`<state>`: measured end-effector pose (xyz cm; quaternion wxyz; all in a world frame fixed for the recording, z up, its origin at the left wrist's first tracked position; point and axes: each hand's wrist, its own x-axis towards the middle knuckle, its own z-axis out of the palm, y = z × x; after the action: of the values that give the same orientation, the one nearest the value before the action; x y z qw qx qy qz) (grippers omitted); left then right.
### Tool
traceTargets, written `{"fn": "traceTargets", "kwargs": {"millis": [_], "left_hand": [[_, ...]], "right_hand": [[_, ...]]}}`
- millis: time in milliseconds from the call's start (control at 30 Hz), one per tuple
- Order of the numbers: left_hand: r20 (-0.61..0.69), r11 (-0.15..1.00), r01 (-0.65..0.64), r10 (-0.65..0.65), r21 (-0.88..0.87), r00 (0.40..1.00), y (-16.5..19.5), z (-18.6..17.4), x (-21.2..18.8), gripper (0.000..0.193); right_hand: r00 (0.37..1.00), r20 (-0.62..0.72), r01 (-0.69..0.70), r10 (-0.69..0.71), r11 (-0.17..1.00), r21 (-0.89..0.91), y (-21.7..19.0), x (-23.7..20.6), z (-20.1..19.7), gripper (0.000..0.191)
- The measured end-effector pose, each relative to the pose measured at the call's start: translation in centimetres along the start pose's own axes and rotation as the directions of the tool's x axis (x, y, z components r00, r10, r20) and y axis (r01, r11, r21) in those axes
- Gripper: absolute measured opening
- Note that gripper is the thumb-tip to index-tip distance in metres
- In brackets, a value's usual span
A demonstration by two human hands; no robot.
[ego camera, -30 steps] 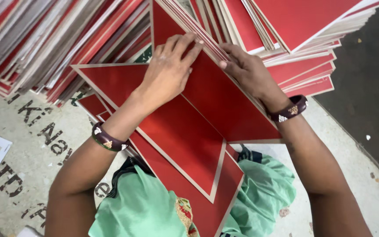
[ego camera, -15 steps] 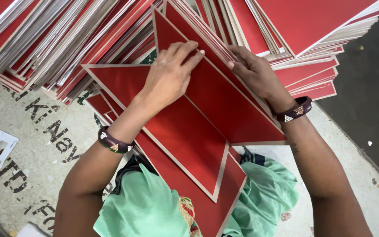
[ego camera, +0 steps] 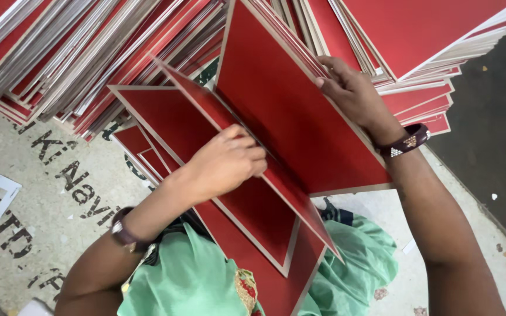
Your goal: The person sits on the floor and repeatedly picks up red-covered book covers, opens them to check the interior, and stacks them into a neat pile. The person handles the covers one at a time, aligning them before placing them on the growing stack.
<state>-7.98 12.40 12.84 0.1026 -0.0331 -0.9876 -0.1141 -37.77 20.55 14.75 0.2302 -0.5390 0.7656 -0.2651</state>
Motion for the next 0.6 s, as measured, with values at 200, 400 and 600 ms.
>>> {"fn": "traceTargets", "kwargs": {"millis": [200, 400, 600], "left_hand": [[-0.098, 0.921, -0.067, 0.032, -0.384, 0.995, 2.8, -6.2, -5.6, 0.029], [-0.039, 0.891, 0.072, -0.099, -0.449, 0.994, 0.1, -6.4, -2.9, 0.048], [-0.403, 0.987, 0.114, -0.149, -0.108, 0.903, -6.0, -2.0, 5.2, 0.045]], "right_hand": [[0.999, 0.034, -0.023, 0.02, 0.994, 0.104, 0.5, -0.2, 0.0, 0.05], [1.0, 0.019, 0.019, -0.021, 0.993, 0.114, 0.7, 0.1, 0.1, 0.052], [0.999, 0.022, -0.042, 0.041, 0.998, 0.043, 0.2, -0.1, 0.4, 0.056]]}}
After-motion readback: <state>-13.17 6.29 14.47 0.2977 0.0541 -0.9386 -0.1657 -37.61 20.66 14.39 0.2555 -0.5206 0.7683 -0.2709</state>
